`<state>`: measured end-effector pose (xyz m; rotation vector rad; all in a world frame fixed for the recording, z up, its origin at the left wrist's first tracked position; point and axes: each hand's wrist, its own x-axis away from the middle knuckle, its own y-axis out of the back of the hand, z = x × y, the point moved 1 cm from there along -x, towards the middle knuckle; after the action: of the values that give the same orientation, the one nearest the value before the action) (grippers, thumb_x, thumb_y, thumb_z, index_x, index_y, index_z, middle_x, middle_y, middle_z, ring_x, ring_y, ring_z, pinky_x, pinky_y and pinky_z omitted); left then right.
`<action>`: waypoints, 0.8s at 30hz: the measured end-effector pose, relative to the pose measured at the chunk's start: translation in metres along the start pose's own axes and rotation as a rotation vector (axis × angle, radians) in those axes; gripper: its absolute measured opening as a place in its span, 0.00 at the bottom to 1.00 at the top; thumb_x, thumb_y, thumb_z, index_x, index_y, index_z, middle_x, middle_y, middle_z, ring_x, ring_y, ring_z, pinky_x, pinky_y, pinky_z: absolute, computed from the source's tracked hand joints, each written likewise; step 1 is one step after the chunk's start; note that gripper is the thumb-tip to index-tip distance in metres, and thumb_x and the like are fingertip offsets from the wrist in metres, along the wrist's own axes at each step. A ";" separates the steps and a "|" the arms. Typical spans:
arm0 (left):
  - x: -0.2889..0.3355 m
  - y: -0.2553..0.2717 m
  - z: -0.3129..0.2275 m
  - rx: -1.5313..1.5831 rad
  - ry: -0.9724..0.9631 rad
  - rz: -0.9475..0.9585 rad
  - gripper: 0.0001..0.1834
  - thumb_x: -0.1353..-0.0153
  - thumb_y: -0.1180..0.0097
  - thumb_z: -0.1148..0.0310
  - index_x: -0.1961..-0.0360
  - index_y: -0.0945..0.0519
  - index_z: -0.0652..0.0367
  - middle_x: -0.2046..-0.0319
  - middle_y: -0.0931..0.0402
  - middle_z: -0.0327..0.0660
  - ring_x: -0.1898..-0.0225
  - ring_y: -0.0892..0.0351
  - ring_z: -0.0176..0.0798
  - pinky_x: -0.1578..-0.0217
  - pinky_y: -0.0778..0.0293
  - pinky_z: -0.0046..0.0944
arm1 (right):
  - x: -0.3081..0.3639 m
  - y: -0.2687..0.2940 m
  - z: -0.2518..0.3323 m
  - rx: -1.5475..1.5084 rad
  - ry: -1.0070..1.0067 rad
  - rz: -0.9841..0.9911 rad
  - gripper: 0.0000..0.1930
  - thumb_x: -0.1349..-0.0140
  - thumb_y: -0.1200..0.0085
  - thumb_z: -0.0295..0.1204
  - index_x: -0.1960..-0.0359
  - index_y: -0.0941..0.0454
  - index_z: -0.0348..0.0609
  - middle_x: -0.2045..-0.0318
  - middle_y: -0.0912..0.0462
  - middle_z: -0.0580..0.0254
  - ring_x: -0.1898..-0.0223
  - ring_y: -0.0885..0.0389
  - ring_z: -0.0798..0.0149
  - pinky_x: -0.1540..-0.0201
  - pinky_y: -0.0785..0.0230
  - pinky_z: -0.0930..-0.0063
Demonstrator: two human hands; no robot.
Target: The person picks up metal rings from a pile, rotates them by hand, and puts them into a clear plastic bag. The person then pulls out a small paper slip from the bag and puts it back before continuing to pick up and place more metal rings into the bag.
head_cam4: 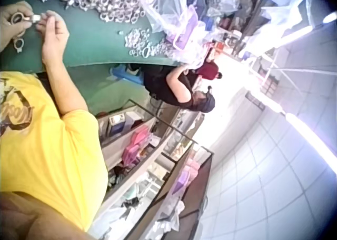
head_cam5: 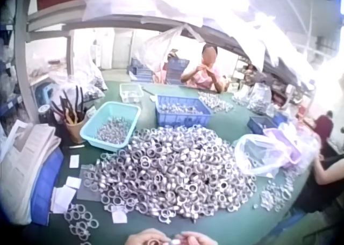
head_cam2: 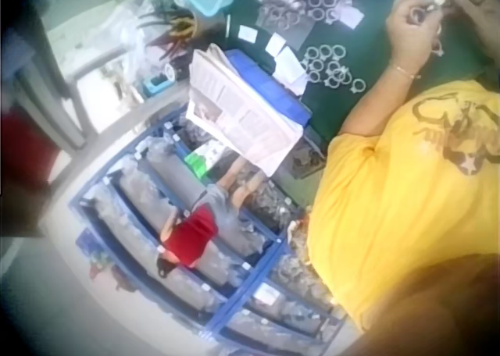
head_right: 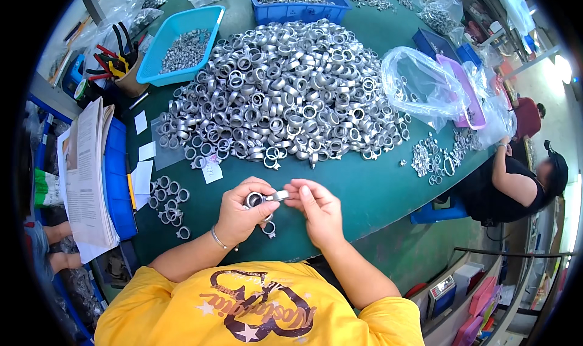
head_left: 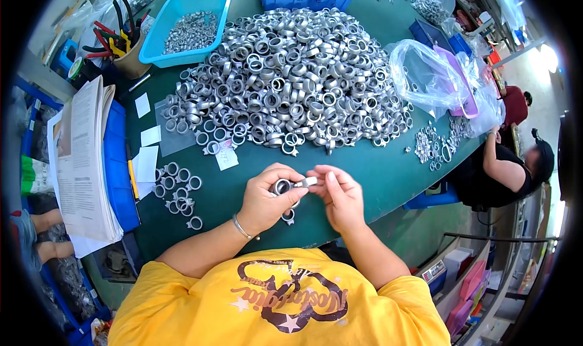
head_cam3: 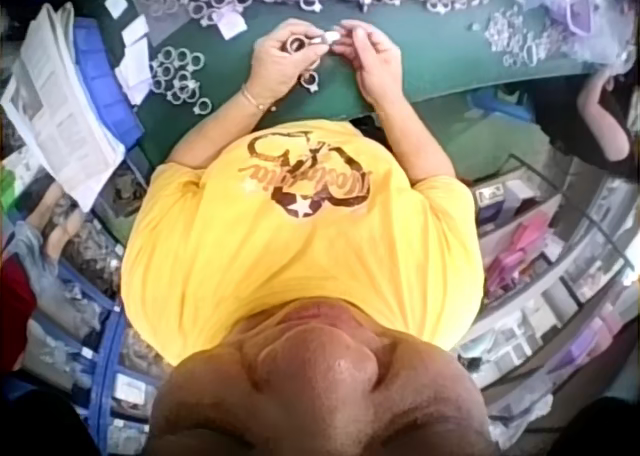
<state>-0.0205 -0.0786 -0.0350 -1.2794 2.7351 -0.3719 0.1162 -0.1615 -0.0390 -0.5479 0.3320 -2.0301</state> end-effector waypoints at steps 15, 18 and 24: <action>-0.007 -0.042 -0.033 -0.543 -0.778 0.099 0.13 0.62 0.38 0.81 0.72 0.24 0.61 0.70 0.27 0.42 0.66 0.27 0.43 0.64 0.31 0.38 | 0.003 -0.010 -0.022 -0.897 -0.395 0.129 0.09 0.39 0.53 0.33 0.62 0.28 0.42 0.68 0.25 0.63 0.69 0.25 0.69 0.67 0.31 0.75; -0.004 -0.035 -0.030 -0.423 -0.614 0.121 0.12 0.57 0.41 0.83 0.69 0.27 0.63 0.67 0.29 0.44 0.66 0.29 0.37 0.64 0.31 0.31 | 0.034 0.036 0.011 -0.915 -0.422 0.067 0.06 0.44 0.48 0.26 0.65 0.27 0.49 0.72 0.27 0.64 0.77 0.32 0.69 0.84 0.40 0.79; 0.001 -0.014 -0.009 -0.035 -0.244 -0.066 0.08 0.49 0.46 0.81 0.67 0.27 0.63 0.64 0.30 0.42 0.69 0.29 0.29 0.70 0.30 0.26 | 0.102 0.192 0.038 -0.707 0.065 -0.494 0.10 0.45 0.49 0.25 0.61 0.29 0.49 0.73 0.28 0.63 0.77 0.31 0.70 0.87 0.41 0.82</action>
<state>-0.0127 -0.0864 -0.0224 -1.3290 2.5116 -0.1610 0.2354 -0.3455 -0.0672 -1.0767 1.0606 -2.3823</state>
